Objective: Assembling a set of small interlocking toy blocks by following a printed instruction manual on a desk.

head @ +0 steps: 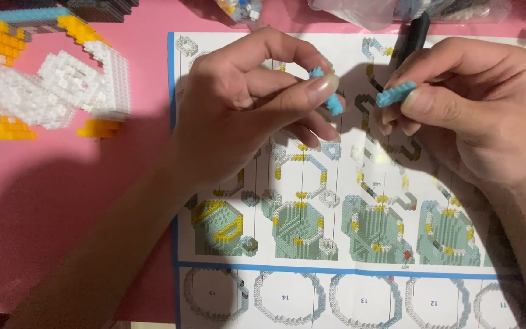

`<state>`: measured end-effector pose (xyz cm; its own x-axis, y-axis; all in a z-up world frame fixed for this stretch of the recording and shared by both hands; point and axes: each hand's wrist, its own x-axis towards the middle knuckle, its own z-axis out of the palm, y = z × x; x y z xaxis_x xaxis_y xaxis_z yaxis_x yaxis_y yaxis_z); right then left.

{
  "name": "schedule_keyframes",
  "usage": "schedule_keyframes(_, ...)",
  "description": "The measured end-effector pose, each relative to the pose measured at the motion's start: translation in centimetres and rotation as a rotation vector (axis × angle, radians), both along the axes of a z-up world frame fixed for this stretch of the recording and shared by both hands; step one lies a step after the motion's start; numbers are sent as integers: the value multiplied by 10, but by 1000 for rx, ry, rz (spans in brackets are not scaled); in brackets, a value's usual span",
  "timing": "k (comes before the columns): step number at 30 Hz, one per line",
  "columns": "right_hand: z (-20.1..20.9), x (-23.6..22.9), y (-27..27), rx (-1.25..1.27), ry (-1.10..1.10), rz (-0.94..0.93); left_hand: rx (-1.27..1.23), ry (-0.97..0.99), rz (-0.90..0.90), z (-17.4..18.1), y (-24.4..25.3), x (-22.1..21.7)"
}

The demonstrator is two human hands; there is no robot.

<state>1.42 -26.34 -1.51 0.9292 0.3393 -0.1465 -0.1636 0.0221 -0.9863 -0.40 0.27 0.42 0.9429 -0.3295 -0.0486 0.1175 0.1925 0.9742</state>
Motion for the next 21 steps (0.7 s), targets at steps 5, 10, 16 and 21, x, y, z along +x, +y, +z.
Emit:
schedule_keyframes(5, 0, -3, 3, 22, -18, -11, 59, -75, 1, 0, -1, 0)
schedule_keyframes(10, 5, -5, 11, -15, 5, -48, 41, -38, -21, 0, -1, 0)
schedule_keyframes(16, 20, -9, 24, -152, -80, 9, 56, 46, 0, 2, -3, 0)
schedule_keyframes(21, 22, -8, 28, -162, -52, -7, 31, 82, 4, 0, -4, -1)
